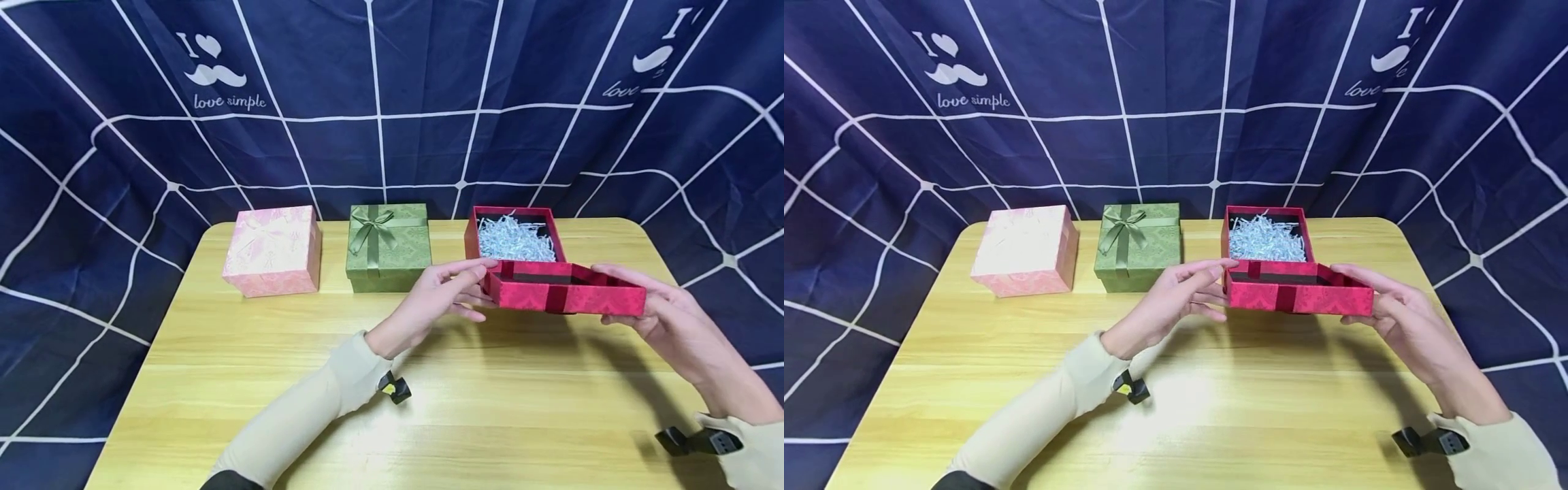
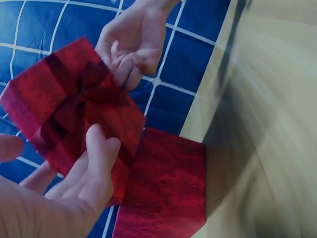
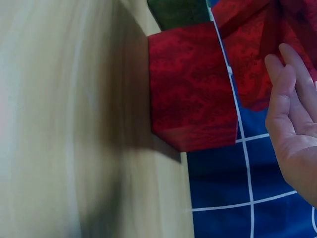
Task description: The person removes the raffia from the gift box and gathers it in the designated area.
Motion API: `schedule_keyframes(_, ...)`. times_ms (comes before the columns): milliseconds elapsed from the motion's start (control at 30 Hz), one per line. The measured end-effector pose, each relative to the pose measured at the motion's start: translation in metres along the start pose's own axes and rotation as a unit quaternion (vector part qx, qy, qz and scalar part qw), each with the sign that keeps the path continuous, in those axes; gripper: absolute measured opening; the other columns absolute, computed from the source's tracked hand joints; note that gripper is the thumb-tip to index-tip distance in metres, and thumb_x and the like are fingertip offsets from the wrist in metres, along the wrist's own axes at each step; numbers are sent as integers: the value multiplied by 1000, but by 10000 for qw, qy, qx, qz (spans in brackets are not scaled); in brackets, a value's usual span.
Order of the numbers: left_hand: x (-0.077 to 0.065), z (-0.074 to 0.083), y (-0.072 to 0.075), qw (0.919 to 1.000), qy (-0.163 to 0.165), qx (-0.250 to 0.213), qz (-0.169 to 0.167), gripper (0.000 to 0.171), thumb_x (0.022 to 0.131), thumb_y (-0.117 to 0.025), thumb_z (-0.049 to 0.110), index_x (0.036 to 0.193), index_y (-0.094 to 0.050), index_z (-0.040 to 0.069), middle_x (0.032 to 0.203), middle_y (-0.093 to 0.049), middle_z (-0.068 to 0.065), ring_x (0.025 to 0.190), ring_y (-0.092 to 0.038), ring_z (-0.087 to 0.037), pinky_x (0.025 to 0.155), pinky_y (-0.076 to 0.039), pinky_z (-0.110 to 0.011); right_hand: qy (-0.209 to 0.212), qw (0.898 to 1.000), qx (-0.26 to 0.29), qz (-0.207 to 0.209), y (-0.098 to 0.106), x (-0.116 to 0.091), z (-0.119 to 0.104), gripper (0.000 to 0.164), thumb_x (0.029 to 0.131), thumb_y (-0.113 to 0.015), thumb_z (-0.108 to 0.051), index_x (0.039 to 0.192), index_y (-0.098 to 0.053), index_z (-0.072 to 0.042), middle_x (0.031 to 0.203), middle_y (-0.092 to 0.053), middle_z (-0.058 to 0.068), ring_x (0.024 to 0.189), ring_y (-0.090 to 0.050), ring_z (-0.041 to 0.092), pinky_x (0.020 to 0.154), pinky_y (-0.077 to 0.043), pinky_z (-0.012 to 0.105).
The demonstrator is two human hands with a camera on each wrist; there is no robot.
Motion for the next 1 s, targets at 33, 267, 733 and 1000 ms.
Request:
schedule_keyframes(33,-1,-2,-1,10000,-38,2,82,39,112,-66,22,148,-69,6,130,-72,-15,99,-76,-36,77,-65,-39,-19,9999,135,-68,-1,0,1,60,108,-12,16,157,-46,13,157,-58,18,123,-71,27,95,-60,35)
schedule_keyframes(267,-8,-18,-4,9998,-177,-54,37,43,105,-75,14,145,-66,1,99,-79,-8,80,-74,-17,64,-61,-29,-502,9980,-389,49,-6,-10,7,55,116,-15,3,155,-53,5,149,-65,13,124,-71,22,97,-58,31)
schedule_keyframes(733,-26,-42,-13,9964,-43,846,-26,61,95,-82,3,150,-59,18,109,-69,-2,68,-69,-19,71,-60,-35,-1182,9453,-3015,403,-7,-39,25,51,109,-45,12,157,-46,-5,138,-66,-1,112,-70,11,84,-56,22)
schedule_keyframes(1000,-28,-56,-16,9880,-64,1533,-155,96,92,-82,-1,171,-34,26,144,-50,-2,69,-67,-11,61,-52,-23,-989,9587,-2666,88,-8,-47,44,61,104,-49,20,161,-39,1,155,-51,4,128,-63,10,91,-58,26)
Point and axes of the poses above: each hand's wrist, its own x-axis towards the middle knuckle, its own y-axis out of the back of the hand, z = x × y, the point moved 2 cm from there along x, towards the middle knuckle
